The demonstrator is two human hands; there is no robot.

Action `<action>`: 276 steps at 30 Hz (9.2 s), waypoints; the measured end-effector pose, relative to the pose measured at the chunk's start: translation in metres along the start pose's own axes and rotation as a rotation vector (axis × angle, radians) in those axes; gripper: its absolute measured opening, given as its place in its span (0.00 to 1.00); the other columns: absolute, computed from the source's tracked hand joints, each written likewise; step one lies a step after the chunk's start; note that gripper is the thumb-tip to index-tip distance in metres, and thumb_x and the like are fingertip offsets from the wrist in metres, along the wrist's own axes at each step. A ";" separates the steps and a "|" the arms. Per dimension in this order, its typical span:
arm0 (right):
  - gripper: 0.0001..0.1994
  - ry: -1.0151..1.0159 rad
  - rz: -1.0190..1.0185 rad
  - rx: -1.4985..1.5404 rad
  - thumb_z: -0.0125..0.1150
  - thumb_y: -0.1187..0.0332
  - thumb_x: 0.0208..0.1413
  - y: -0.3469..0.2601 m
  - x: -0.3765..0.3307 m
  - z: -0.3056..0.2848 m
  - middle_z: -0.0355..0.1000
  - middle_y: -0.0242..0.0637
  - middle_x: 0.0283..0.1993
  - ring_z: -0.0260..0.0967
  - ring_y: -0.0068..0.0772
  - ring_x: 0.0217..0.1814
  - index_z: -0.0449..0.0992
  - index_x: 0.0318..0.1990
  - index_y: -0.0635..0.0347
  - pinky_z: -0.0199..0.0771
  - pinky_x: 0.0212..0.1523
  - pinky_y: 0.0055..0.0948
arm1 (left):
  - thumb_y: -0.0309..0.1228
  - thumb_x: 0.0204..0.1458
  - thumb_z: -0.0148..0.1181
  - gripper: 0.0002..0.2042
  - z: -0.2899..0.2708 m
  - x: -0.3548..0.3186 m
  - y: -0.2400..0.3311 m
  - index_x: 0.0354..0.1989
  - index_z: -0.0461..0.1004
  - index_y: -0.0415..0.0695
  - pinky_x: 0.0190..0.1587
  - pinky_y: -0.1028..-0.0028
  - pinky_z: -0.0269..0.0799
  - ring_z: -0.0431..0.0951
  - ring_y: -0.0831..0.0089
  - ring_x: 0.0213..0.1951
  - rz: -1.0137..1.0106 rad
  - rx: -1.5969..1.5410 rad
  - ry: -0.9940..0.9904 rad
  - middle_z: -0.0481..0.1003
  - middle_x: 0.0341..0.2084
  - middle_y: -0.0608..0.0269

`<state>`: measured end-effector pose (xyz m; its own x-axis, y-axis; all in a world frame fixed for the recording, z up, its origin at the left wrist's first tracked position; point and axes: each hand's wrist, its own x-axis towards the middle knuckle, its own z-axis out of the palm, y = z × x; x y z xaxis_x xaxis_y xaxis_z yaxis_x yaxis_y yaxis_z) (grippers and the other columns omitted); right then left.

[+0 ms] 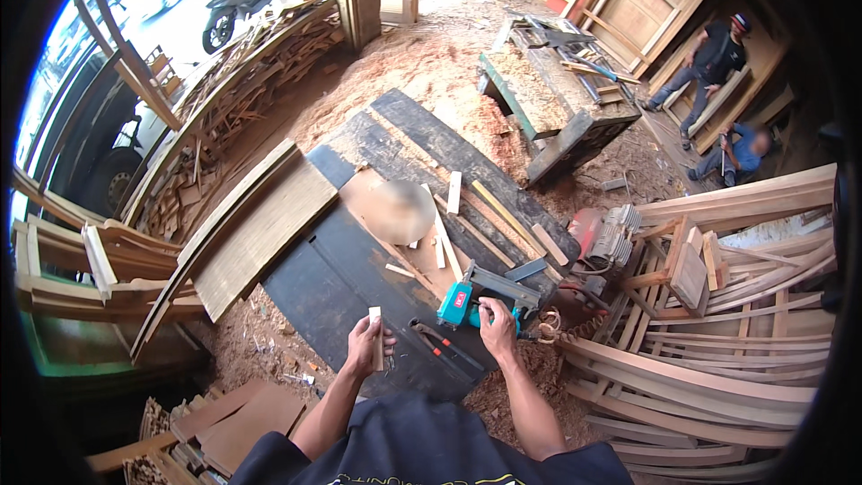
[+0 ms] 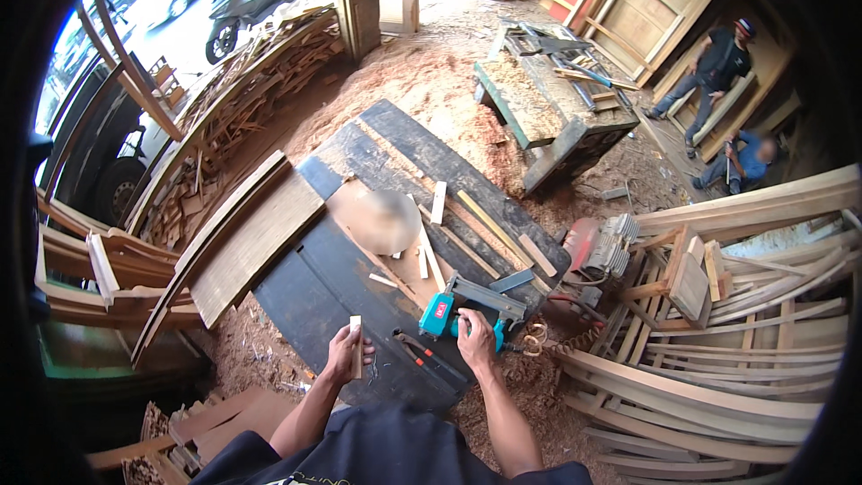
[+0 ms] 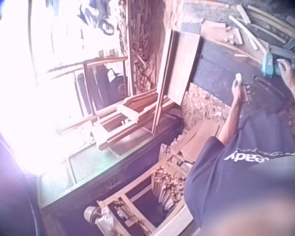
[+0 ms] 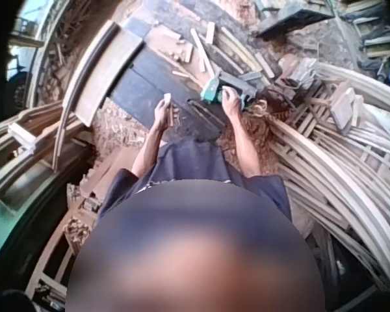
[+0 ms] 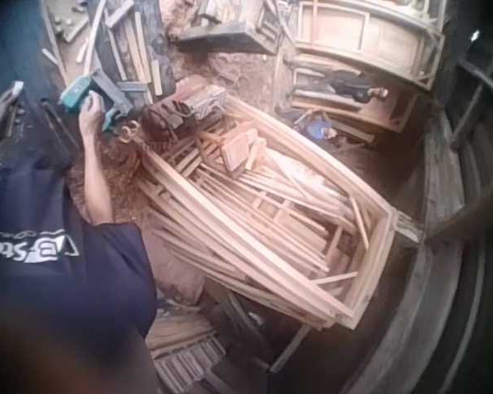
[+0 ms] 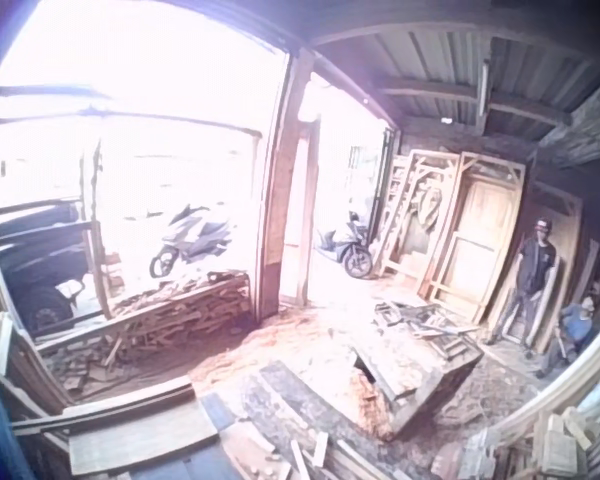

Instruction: The person assembles small wooden frames using a nail gun and pliers in a woodworking shop. They position pieces on a workbench, drive nails, and occasionally adjust or split wood pieces with pliers.

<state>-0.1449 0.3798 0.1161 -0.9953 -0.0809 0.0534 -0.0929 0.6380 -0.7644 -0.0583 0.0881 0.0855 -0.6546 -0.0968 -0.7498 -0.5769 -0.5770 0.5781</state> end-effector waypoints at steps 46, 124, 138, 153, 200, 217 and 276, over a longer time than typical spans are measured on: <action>0.07 -0.043 -0.343 0.228 0.65 0.73 0.57 -0.138 -0.100 -0.015 0.78 0.44 0.40 0.77 0.48 0.43 0.79 0.43 0.61 0.77 0.43 0.38 | 0.39 0.54 0.68 0.19 0.048 -0.136 0.115 0.50 0.75 0.43 0.46 0.65 0.75 0.81 0.61 0.44 0.846 1.080 -0.397 0.80 0.40 0.54; 0.12 -0.012 -0.414 0.263 0.67 0.80 0.50 -0.132 -0.160 -0.017 0.78 0.43 0.39 0.78 0.46 0.43 0.78 0.43 0.62 0.77 0.43 0.37 | 0.38 0.48 0.69 0.16 0.039 -0.204 0.051 0.45 0.79 0.48 0.35 0.67 0.76 0.80 0.65 0.34 1.436 1.484 -0.357 0.81 0.33 0.65; 0.17 -0.176 -0.344 0.372 0.70 0.77 0.50 -0.124 -0.151 -0.030 0.79 0.42 0.45 0.79 0.38 0.43 0.78 0.49 0.62 0.79 0.44 0.33 | 0.39 0.48 0.70 0.15 0.040 -0.208 0.051 0.43 0.79 0.48 0.34 0.67 0.76 0.79 0.65 0.32 1.449 1.441 -0.318 0.80 0.30 0.65; 0.28 -0.222 -0.142 -0.546 0.67 0.69 0.52 0.032 -0.041 -0.034 0.70 0.52 0.55 0.67 0.54 0.59 0.66 0.61 0.63 0.68 0.60 0.47 | 0.43 0.53 0.66 0.14 0.040 -0.210 0.046 0.42 0.79 0.48 0.38 0.67 0.75 0.79 0.64 0.34 1.417 1.435 -0.279 0.79 0.29 0.63; 0.15 -0.355 -0.395 0.385 0.57 0.71 0.57 -0.071 -0.160 0.030 0.78 0.44 0.47 0.78 0.46 0.49 0.76 0.52 0.61 0.77 0.47 0.36 | 0.37 0.55 0.64 0.09 0.051 -0.214 0.040 0.37 0.78 0.46 0.40 0.57 0.75 0.78 0.48 0.38 1.261 1.422 -0.439 0.79 0.33 0.52; 0.12 -0.370 -0.348 0.428 0.55 0.66 0.65 -0.103 -0.154 -0.005 0.78 0.45 0.47 0.77 0.46 0.50 0.76 0.52 0.60 0.77 0.50 0.37 | 0.40 0.54 0.66 0.11 0.036 -0.192 0.034 0.35 0.78 0.45 0.37 0.57 0.73 0.77 0.47 0.35 1.188 1.351 -0.436 0.77 0.30 0.50; 0.13 0.251 -0.518 0.497 0.69 0.82 0.47 -0.106 -0.169 0.001 0.80 0.39 0.40 0.79 0.41 0.42 0.78 0.41 0.60 0.78 0.43 0.34 | 0.33 0.50 0.68 0.10 0.069 -0.211 0.048 0.39 0.78 0.46 0.35 0.62 0.76 0.79 0.59 0.32 1.093 1.481 -0.560 0.79 0.28 0.60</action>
<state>0.0333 0.3256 0.1874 -0.8098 -0.0617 0.5834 -0.5858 0.1406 -0.7982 0.0187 0.1363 0.2939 -0.8504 0.5212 0.0723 0.4356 0.6201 0.6525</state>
